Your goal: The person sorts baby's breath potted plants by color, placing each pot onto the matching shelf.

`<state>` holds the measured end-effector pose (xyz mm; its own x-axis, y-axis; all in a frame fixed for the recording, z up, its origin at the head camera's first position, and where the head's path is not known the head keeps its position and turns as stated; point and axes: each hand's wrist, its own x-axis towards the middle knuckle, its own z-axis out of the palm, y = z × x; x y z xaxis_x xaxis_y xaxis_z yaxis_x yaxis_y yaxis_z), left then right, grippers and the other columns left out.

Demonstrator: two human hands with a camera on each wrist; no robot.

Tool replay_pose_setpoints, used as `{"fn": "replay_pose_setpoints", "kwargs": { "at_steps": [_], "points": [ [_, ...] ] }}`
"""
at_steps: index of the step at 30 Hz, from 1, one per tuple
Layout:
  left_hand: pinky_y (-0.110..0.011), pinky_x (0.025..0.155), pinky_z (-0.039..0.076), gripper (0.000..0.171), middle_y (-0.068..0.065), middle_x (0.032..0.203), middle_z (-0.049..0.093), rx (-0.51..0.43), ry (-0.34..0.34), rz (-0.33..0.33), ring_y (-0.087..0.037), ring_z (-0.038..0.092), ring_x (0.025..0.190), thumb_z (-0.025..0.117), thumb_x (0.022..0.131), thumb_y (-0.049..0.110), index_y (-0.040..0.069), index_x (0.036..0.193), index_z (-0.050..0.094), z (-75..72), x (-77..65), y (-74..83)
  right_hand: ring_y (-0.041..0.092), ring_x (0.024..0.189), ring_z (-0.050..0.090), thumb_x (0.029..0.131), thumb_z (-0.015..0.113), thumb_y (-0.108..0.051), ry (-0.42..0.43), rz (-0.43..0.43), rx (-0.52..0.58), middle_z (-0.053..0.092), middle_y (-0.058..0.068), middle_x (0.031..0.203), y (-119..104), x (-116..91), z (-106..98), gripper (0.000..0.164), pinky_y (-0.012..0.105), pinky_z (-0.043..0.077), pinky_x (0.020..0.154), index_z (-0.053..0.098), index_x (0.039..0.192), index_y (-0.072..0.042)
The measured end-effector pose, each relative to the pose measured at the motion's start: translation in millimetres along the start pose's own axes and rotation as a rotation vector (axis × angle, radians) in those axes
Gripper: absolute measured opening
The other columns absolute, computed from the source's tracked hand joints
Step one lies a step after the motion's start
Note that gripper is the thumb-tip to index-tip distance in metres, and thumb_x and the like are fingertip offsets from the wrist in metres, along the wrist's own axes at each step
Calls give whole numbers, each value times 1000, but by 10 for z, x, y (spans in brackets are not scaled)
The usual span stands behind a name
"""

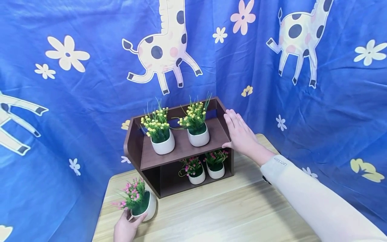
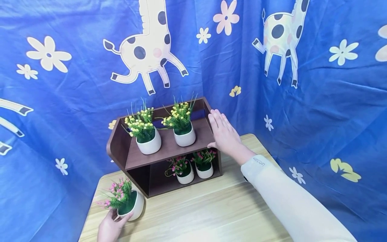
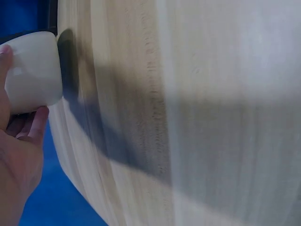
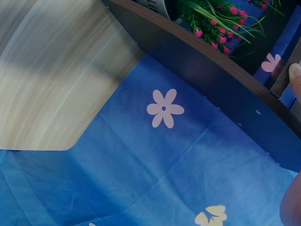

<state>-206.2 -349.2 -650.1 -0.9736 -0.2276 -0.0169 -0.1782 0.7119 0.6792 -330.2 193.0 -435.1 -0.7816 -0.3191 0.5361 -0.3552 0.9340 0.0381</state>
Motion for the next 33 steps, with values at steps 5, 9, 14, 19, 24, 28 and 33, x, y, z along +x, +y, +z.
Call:
{"fn": "replay_pose_setpoints", "kwargs": {
  "at_steps": [5, 9, 14, 19, 24, 28, 33],
  "points": [
    [-4, 74, 50, 102, -33, 137, 56, -20, -11, -42, -36, 71, 110, 85, 73, 56, -5, 144, 44, 64, -106, -9, 31, 158, 14, 58, 92, -60, -1, 0, 6, 15, 18, 168, 8, -4, 1, 137, 44, 14, 131, 17, 157, -2],
    [-7, 75, 52, 97, -36, 134, 56, -33, -23, -33, -39, 72, 107, 86, 73, 51, -6, 141, 46, 113, -193, 26, 32, 158, 16, 56, 93, -60, 19, -3, 1, 16, 18, 167, 29, -12, 14, 138, 44, 15, 131, 18, 157, -2],
    [-31, 86, 59, 93, -36, 130, 60, 11, -16, 10, -37, 74, 103, 87, 71, 53, -4, 137, 51, 179, -282, 120, 32, 158, 17, 55, 93, -59, 38, -3, -6, 18, 18, 167, 54, -25, 23, 138, 44, 16, 131, 20, 156, -1],
    [-47, 88, 59, 91, -38, 125, 62, 36, 7, 44, -39, 75, 98, 89, 69, 52, -5, 132, 55, 251, -354, 223, 31, 158, 16, 56, 92, -60, 24, -7, -1, 16, 18, 167, 57, -19, 21, 138, 44, 16, 131, 18, 157, -2],
    [-49, 87, 59, 92, -37, 125, 62, 54, 39, 63, -45, 72, 101, 88, 69, 53, -7, 132, 55, 280, -389, 360, 30, 158, 15, 57, 91, -62, 13, -6, -2, 15, 17, 168, 47, -8, 20, 137, 44, 16, 131, 17, 157, -3],
    [-50, 90, 58, 96, -36, 126, 63, 47, 41, 78, -45, 71, 106, 87, 71, 54, -8, 135, 53, 287, -382, 488, 30, 158, 14, 57, 91, -62, 11, 1, -7, 15, 17, 168, 42, -5, 19, 138, 44, 15, 131, 17, 157, -3],
    [-50, 92, 57, 97, -37, 126, 62, 38, 40, 94, -45, 70, 107, 87, 71, 52, -13, 134, 52, 301, -390, 628, 30, 158, 15, 57, 92, -60, 11, -1, 8, 15, 17, 168, 30, 5, 27, 137, 44, 16, 131, 17, 157, -3]
  ]
}}
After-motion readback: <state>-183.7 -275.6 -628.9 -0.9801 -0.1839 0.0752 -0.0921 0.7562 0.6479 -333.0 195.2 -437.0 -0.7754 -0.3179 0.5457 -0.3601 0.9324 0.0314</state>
